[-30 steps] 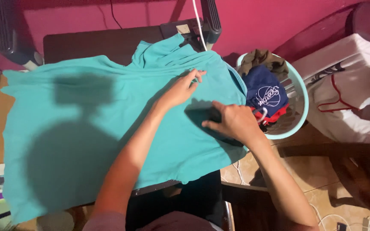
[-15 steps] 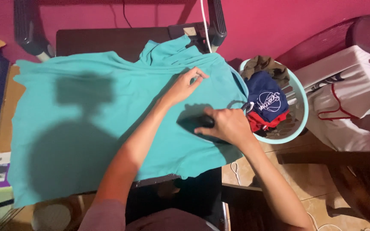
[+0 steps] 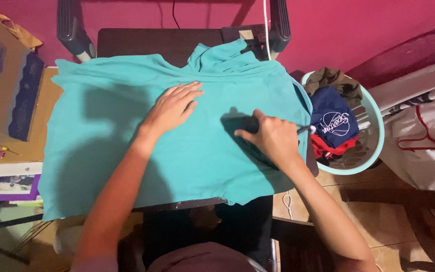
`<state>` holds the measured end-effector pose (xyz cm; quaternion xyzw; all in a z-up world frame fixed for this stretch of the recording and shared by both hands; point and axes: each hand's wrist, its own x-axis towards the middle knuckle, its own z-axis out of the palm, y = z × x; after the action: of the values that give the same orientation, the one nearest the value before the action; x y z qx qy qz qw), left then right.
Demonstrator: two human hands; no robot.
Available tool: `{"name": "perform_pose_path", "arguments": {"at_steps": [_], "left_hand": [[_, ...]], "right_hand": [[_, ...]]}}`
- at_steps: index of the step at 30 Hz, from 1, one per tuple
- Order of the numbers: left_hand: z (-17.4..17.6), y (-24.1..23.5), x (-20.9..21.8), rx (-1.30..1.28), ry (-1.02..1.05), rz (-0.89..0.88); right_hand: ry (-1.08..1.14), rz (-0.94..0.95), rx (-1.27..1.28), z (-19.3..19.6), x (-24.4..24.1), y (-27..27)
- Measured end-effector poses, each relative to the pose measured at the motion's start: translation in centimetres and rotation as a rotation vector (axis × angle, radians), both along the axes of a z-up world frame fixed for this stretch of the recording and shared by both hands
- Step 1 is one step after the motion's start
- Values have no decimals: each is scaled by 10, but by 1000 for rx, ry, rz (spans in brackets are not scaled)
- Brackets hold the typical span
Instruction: Ironing a light blue polo shirt on a table.
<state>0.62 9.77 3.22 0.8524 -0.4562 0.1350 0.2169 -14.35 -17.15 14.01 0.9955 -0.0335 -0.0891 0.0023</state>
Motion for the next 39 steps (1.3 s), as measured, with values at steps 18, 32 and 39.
{"name": "perform_pose_path", "arguments": {"at_steps": [18,32,39], "left_hand": [[-9,-1,1,-20,136,38],[-2,2,3,2,172,-10],[-12,-1,9,-6,99,5]], "right_hand": [[20,76,-46,9,-4,-1],[146,66,-36,0,-3,-40],[153,48,5,-16,7,-61]]}}
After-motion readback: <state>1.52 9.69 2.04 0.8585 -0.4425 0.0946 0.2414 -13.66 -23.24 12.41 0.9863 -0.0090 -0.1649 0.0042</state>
